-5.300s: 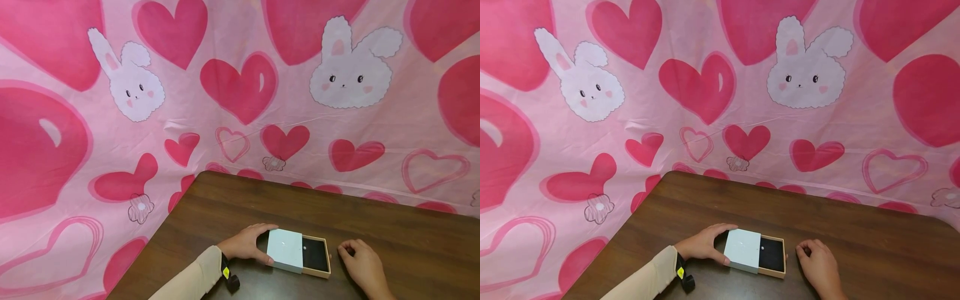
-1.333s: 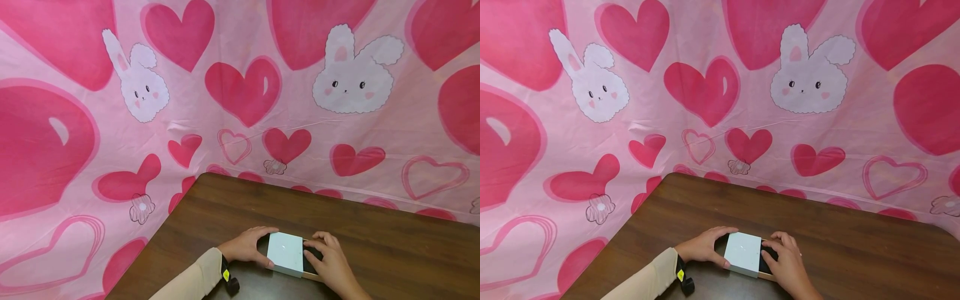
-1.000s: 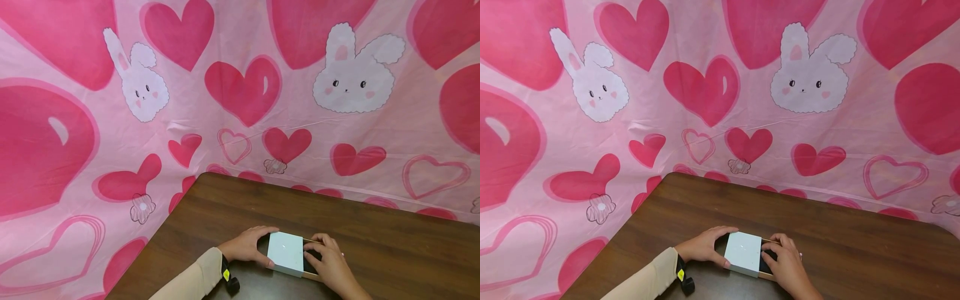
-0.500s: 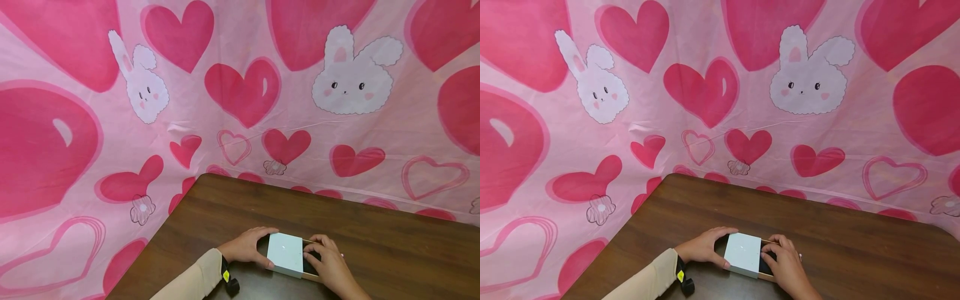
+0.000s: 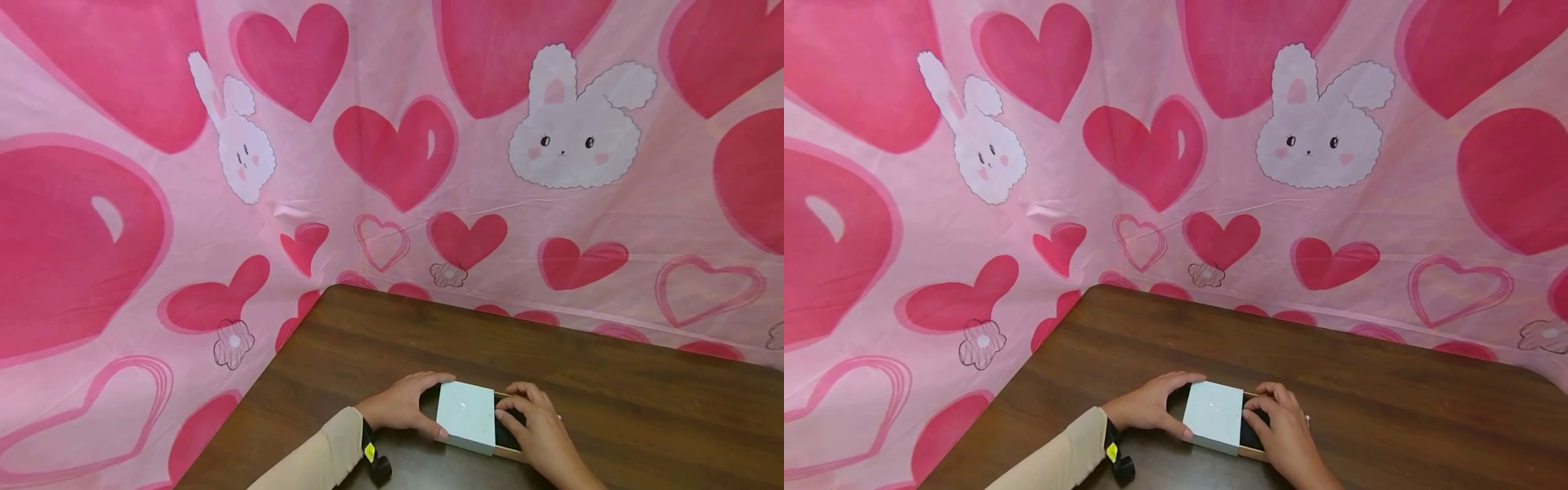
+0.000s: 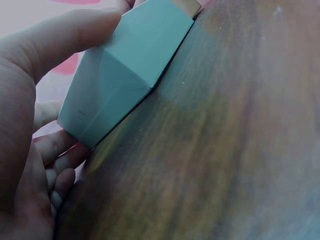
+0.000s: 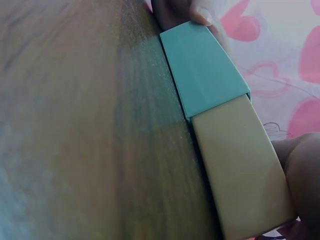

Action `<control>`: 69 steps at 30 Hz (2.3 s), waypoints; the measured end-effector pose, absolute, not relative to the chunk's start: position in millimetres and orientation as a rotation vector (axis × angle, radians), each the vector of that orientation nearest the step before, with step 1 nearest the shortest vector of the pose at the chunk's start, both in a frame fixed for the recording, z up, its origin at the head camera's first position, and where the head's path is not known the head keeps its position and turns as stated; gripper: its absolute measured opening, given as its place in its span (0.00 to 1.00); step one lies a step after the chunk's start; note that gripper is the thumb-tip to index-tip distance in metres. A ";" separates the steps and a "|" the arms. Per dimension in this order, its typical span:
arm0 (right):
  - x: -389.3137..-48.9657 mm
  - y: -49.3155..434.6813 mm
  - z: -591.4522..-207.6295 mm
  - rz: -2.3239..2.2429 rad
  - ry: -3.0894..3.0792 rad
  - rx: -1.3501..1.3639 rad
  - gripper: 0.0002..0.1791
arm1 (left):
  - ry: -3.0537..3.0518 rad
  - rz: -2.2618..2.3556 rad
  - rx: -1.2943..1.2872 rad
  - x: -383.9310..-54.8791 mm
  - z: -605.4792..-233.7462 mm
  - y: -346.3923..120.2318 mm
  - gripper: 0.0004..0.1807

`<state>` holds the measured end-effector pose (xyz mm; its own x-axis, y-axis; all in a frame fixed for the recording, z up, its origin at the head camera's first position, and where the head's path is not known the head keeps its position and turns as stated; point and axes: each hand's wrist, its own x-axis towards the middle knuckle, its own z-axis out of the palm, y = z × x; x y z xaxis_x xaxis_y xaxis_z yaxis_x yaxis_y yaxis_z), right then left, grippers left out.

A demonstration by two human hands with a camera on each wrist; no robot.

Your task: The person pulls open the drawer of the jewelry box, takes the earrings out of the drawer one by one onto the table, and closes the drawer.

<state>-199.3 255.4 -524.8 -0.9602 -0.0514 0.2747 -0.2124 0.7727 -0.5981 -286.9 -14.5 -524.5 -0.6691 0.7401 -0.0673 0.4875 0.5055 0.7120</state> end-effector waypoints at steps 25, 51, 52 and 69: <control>-192.9 264.9 -521.4 0.924 -2.626 0.254 0.02 | 2.390 0.961 1.043 -285.0 -526.8 -13.7 0.49; -193.5 283.4 -509.3 0.915 -2.652 0.234 0.03 | 2.369 0.989 1.005 -286.1 -526.2 -15.0 0.48; -193.6 284.7 -508.5 0.914 -2.654 0.227 0.03 | 2.368 0.990 1.002 -286.3 -526.1 -15.0 0.47; -193.4 302.1 -504.9 0.984 -2.695 0.146 0.02 | 2.372 0.980 0.988 -284.2 -523.4 -15.0 0.48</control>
<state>-193.4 302.1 -504.9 -0.9591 -0.0028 0.2832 -0.1846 0.7644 -0.6177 -284.2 -15.0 -523.4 -0.6757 0.7324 -0.0832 0.4601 0.5073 0.7287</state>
